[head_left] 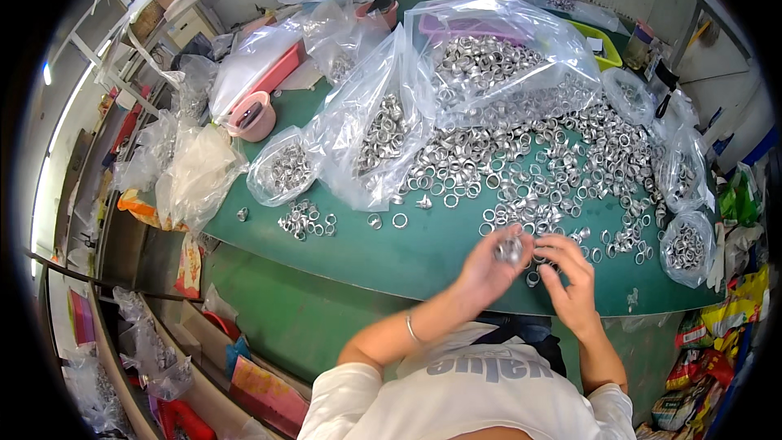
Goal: The person picks up and sorts small metal rings from a pile on a table by hand, moving them into their palm or other piles.
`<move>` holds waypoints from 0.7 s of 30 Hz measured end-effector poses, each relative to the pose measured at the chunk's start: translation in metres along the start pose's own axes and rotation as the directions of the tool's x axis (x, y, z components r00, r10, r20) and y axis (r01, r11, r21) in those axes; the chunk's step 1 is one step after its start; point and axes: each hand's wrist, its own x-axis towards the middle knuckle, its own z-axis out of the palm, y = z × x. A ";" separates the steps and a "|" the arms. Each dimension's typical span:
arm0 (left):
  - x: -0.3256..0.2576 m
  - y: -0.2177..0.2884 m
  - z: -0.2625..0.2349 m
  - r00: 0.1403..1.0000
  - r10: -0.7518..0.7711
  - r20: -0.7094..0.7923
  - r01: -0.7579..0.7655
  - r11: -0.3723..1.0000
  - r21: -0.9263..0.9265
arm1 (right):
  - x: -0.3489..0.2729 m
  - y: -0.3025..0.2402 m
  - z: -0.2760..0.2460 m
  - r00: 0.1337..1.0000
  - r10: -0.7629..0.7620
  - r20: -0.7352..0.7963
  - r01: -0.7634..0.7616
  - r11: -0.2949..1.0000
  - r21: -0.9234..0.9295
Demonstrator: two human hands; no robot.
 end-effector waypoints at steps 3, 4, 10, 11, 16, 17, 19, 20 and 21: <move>0.045 0.059 0.066 0.897 0.312 0.314 -0.294 0.950 -0.107 | -0.001 0.001 -0.006 0.997 0.074 -0.031 -0.072 0.995 0.070; 0.057 0.081 0.100 0.804 0.419 0.422 -0.447 0.894 -0.035 | -0.001 0.001 -0.005 0.995 0.097 0.013 -0.097 0.989 0.109; 0.060 0.097 0.158 0.616 0.645 0.452 -0.785 0.456 0.420 | -0.007 0.019 -0.026 0.968 0.253 -0.002 -0.251 0.961 0.120; 0.054 0.092 0.146 0.620 0.596 0.510 -0.776 0.370 0.511 | -0.009 0.023 -0.033 0.964 0.264 -0.018 -0.262 0.963 0.067; 0.060 0.067 0.055 0.620 0.107 0.777 -0.713 -0.338 0.615 | -0.017 0.039 -0.035 0.992 0.105 0.073 -0.087 0.973 -0.212; 0.057 0.059 0.043 0.634 -0.030 0.773 -0.668 -0.524 0.528 | -0.015 0.033 -0.030 0.990 0.064 0.123 -0.032 0.969 -0.245; 0.059 0.044 0.019 0.645 -0.218 0.733 -0.523 -0.825 0.214 | -0.020 0.035 -0.008 0.956 -0.041 0.289 0.127 0.949 -0.288; 0.060 0.043 0.013 0.623 -0.250 0.741 -0.524 -0.837 0.158 | -0.021 0.039 -0.003 0.945 -0.044 0.325 0.156 0.932 -0.328; 0.062 0.042 0.009 0.601 -0.282 0.748 -0.523 -0.846 0.102 | -0.021 0.045 0.001 0.931 -0.045 0.362 0.186 0.912 -0.365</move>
